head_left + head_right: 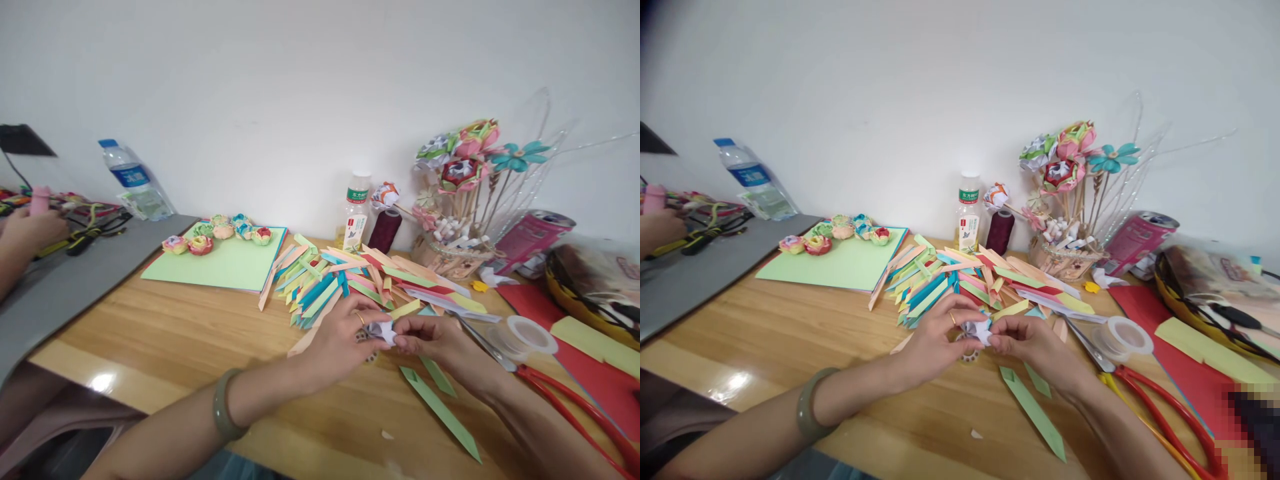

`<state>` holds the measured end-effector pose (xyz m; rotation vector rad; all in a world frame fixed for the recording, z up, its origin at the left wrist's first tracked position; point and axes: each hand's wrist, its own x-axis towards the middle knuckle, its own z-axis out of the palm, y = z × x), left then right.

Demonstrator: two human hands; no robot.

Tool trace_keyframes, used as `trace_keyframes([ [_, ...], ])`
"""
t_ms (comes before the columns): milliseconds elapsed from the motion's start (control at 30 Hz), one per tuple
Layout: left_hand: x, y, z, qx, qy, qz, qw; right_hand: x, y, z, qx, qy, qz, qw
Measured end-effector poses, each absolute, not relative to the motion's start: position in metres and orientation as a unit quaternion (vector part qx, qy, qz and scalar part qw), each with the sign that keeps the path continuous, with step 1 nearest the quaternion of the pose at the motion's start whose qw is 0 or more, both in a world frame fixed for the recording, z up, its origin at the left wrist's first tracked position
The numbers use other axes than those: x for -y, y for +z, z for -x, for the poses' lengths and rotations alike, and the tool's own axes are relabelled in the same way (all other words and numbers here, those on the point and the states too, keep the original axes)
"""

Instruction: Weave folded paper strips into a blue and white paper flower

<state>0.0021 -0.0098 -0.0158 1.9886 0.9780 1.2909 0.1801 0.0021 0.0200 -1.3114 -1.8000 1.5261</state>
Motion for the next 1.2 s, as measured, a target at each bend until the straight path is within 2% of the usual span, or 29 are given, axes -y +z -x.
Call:
trace_keyframes([
  [333,0.008,-0.013,-0.002,-0.372,0.476,-0.735,0.308,-0.001,0.022,-0.181,0.661,0.534,0.476,0.226],
  [1200,0.009,-0.019,-0.003,-0.355,0.481,-0.752,0.277,-0.003,0.006,-0.177,0.644,0.532,0.491,0.247],
])
